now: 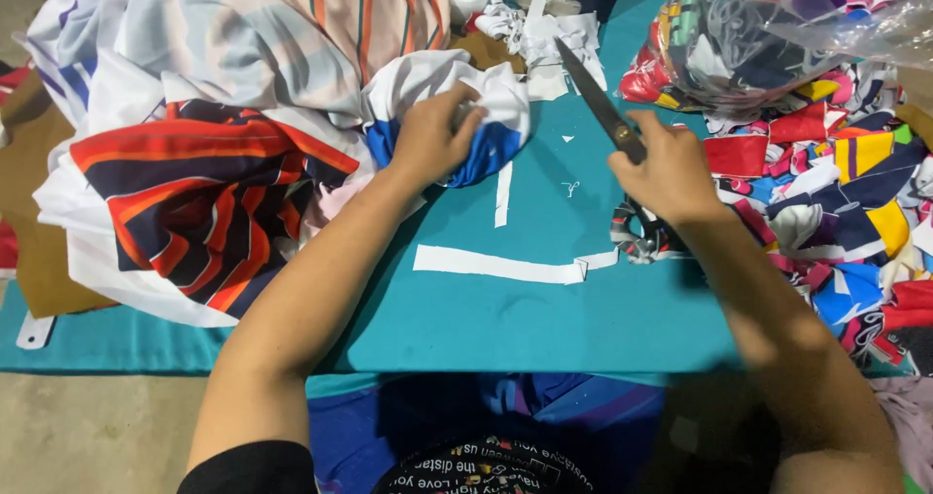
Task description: The person folds a blue and white striped fabric on a teal table, then uses shears to cut the fabric into strips. They continue to fold and cut the fabric while surrounded by piles of other colorful fabric scraps.
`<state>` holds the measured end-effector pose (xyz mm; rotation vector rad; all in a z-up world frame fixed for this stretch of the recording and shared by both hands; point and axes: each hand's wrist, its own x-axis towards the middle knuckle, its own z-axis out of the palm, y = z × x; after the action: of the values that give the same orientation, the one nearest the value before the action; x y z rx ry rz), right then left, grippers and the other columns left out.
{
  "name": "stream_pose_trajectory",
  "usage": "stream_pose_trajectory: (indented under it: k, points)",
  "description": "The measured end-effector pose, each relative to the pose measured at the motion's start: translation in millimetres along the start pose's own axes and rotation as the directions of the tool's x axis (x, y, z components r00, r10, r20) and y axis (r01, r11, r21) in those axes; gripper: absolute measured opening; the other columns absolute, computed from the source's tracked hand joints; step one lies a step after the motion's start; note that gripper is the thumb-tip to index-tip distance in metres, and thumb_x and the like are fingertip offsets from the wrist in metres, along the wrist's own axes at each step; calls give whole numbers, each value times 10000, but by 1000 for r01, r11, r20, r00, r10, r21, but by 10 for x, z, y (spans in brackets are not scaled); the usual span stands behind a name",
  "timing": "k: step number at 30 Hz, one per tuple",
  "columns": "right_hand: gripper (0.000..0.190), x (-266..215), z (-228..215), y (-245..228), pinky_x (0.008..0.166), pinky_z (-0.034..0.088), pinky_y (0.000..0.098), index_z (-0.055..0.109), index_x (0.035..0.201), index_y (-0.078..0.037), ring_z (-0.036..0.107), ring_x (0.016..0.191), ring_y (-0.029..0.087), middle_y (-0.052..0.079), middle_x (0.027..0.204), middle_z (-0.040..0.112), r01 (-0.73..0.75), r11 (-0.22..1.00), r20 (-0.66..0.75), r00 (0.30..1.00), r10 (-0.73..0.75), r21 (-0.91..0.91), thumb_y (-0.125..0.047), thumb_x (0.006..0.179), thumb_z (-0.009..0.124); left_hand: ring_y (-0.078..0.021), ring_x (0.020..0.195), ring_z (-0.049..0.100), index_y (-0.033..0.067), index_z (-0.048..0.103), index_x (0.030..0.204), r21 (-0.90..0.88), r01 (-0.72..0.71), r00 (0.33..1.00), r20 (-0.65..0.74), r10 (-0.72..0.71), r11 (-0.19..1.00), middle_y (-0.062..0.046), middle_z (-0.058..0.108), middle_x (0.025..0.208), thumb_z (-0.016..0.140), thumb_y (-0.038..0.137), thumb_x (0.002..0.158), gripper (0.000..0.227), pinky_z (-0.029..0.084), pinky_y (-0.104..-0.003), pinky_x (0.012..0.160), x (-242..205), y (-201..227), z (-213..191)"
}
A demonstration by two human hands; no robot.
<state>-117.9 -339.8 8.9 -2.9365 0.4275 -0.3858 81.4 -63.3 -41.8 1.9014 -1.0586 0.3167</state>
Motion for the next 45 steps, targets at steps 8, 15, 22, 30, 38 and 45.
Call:
stream_pose_trajectory:
  k: [8,15,22,30,38,45]
  points:
    - [405,-112,-256,-229,683,598,511,695,1276,-73,747,857,401,194,882,764,73,967,255,967,-8,-246,-265,928,615,-295,812,745,164,655,1054,38,-125,980,159,118,991,-56,737,844,684,199,958,106,587,-398,743,-7,268,-61]
    - [618,-81,-866,-947,749,599,558,493,1524,-84,743,940,472,252,1043,738,-118,967,388,900,199,-225,-214,929,599,-278,720,741,149,617,1018,31,-375,891,286,352,926,-59,718,794,681,142,930,109,597,-367,641,-53,619,-94]
    - [1043,-19,8,-926,1135,416,572,378,1593,-47,430,1386,528,276,1600,365,498,785,-5,845,-534,368,-93,611,729,-229,645,662,169,558,986,23,-567,822,81,564,823,-28,573,723,593,225,1018,73,566,-310,566,-162,839,3]
    - [107,-20,548,-506,675,555,337,728,1026,-209,698,710,271,-28,745,685,451,776,-480,849,-221,441,-304,986,699,-274,570,660,234,664,1098,-279,-127,990,-97,104,952,-29,604,610,614,376,1051,158,525,-342,537,-75,457,81]
    - [121,-12,331,-616,785,552,337,686,1012,-187,751,826,280,20,796,729,292,813,-551,834,43,504,-303,979,698,-475,887,726,38,735,1055,-343,-48,962,236,135,938,-246,749,881,865,267,846,336,562,-515,833,-15,670,-195]
    - [601,93,1134,235,1171,471,542,460,1499,-71,548,1362,398,241,1434,552,355,733,-725,634,267,580,-13,957,712,-184,741,623,41,707,1107,-225,-111,990,62,128,968,-61,710,888,663,96,993,134,456,-318,657,363,290,-542]
